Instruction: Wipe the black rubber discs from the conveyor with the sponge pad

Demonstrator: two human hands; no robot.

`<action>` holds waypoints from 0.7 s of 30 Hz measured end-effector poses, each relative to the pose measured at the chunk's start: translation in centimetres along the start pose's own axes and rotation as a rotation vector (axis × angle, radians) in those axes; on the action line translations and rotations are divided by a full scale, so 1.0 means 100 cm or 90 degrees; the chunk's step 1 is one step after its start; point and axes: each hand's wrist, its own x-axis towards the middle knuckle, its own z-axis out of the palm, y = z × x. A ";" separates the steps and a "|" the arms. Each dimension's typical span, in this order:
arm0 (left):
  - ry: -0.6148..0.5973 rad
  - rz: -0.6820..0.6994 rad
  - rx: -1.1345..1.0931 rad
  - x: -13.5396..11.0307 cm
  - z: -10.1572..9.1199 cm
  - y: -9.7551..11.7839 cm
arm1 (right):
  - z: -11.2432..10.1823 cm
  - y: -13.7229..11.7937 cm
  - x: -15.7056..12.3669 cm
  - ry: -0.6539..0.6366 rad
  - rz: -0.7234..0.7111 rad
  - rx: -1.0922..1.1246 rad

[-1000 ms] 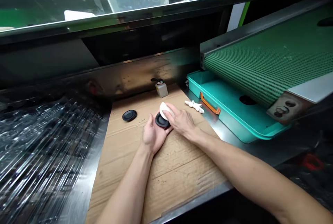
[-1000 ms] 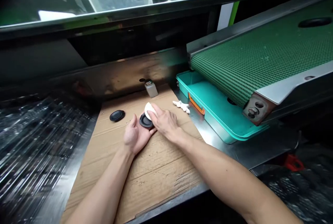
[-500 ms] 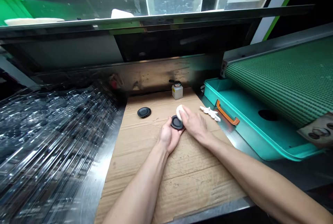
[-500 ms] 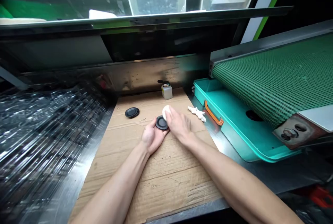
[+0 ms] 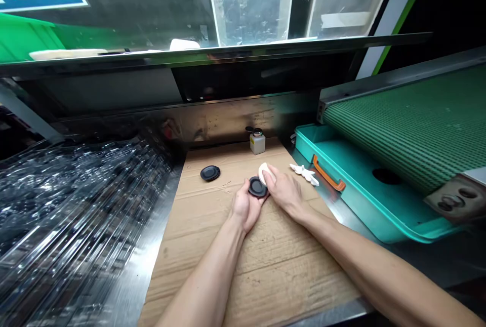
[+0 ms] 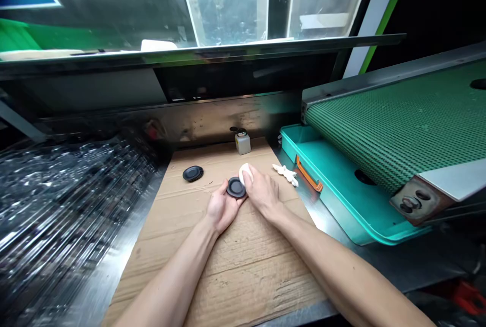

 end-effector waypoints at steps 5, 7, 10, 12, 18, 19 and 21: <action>-0.016 -0.015 -0.001 -0.001 0.000 0.002 | -0.001 0.014 0.011 0.020 -0.031 0.067; -0.019 -0.001 0.002 -0.002 0.000 0.002 | -0.007 0.024 0.020 0.071 -0.004 0.159; -0.008 0.013 -0.008 -0.001 0.000 0.002 | -0.014 0.035 0.027 0.084 -0.029 0.350; 0.010 0.025 -0.018 0.000 0.000 0.001 | -0.016 0.037 0.024 -0.029 -0.042 0.462; -0.012 0.046 0.052 0.001 0.003 -0.003 | -0.011 0.025 0.014 -0.207 -0.010 0.579; -0.014 0.046 0.062 0.000 0.003 -0.003 | -0.013 0.024 0.014 -0.215 -0.019 0.588; -0.014 0.033 0.070 -0.002 0.004 -0.004 | -0.018 0.026 0.015 -0.251 -0.048 0.574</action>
